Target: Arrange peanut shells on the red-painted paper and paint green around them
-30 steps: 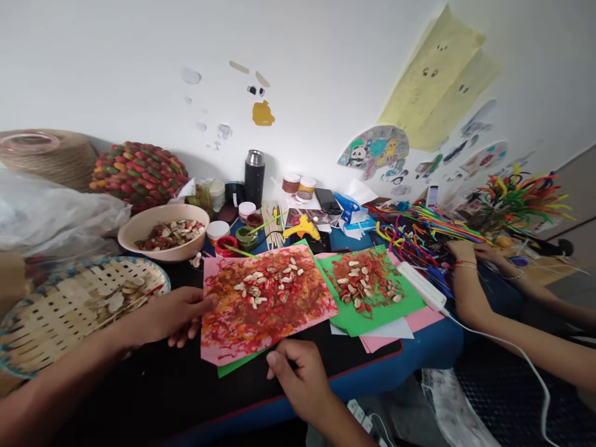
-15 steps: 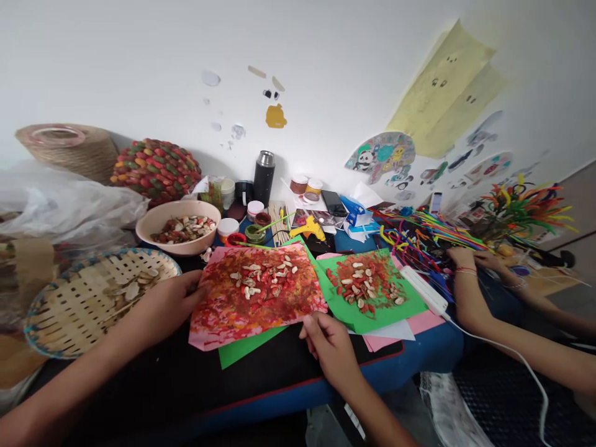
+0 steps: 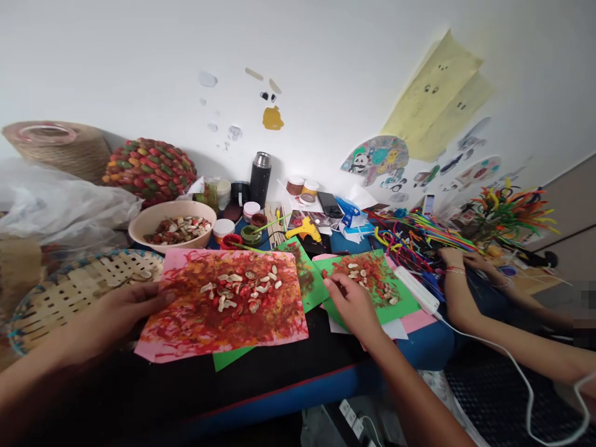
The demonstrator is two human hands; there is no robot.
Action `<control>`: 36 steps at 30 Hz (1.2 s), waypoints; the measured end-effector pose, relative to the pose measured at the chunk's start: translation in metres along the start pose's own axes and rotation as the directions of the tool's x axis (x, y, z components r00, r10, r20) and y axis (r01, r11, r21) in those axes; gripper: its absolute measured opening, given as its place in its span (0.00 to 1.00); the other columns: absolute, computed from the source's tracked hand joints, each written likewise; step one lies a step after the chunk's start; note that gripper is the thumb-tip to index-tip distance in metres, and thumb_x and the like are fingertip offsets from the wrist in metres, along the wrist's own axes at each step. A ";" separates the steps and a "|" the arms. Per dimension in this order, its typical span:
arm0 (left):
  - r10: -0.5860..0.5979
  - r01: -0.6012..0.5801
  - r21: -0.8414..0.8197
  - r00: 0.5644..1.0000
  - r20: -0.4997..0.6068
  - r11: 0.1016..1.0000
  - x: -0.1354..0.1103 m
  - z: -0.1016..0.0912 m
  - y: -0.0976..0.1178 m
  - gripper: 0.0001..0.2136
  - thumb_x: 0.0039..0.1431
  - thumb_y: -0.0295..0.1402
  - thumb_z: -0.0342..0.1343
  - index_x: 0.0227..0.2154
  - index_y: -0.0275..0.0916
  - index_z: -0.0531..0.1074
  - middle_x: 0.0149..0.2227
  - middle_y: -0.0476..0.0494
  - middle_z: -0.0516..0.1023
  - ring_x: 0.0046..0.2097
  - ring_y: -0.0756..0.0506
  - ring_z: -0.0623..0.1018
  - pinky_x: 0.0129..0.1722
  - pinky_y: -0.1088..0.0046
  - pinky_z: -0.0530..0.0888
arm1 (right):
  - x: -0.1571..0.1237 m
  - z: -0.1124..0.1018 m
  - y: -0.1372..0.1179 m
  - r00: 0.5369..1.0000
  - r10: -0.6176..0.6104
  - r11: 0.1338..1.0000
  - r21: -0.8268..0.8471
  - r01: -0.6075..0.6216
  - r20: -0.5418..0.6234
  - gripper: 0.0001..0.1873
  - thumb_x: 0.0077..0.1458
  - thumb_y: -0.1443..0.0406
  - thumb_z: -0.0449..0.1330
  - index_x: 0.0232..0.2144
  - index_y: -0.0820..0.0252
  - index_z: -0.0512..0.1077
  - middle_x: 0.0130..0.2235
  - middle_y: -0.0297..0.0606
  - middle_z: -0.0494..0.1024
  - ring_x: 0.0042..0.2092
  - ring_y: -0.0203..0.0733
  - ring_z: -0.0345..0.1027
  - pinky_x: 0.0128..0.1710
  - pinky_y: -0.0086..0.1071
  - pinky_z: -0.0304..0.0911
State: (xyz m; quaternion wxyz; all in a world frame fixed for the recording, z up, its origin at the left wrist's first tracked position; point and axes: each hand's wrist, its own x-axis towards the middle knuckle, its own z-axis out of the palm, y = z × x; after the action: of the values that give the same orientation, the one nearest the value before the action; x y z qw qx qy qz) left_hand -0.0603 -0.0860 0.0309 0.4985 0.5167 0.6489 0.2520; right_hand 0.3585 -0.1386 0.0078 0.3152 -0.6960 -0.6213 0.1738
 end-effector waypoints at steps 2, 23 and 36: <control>-0.049 0.053 -0.113 0.998 0.044 0.992 -0.002 -0.004 -0.007 0.37 0.21 0.71 0.73 0.26 0.44 0.79 0.38 0.42 0.88 0.49 0.31 0.85 0.53 0.54 0.86 | 0.010 -0.003 0.000 0.999 0.009 0.994 -0.113 -0.004 0.041 0.20 0.71 0.51 0.57 0.42 0.56 0.83 0.36 0.40 0.86 0.34 0.48 0.78 0.36 0.35 0.66; -0.160 0.173 -0.305 0.985 0.069 0.936 -0.001 -0.012 -0.061 0.33 0.25 0.56 0.83 0.35 0.43 0.84 0.49 0.41 0.89 0.55 0.33 0.85 0.65 0.58 0.80 | 0.055 0.013 -0.001 0.971 0.077 0.867 -0.497 0.046 0.225 0.15 0.73 0.56 0.63 0.41 0.59 0.85 0.42 0.44 0.90 0.44 0.51 0.82 0.38 0.33 0.60; -0.234 0.271 -0.435 0.962 0.138 0.859 -0.002 -0.010 -0.060 0.29 0.25 0.50 0.84 0.34 0.45 0.85 0.49 0.41 0.90 0.58 0.30 0.85 0.54 0.60 0.87 | 0.033 0.017 -0.011 0.950 0.096 0.912 -0.408 0.035 0.296 0.10 0.70 0.61 0.65 0.38 0.60 0.82 0.35 0.43 0.87 0.37 0.48 0.78 0.32 0.33 0.51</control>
State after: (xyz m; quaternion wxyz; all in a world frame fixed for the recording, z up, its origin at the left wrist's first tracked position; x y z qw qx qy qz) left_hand -0.0945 -0.1064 -0.0148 0.6586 0.3076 0.6144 0.3067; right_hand 0.3449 -0.1027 0.0071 0.0587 -0.7201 -0.6745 0.1519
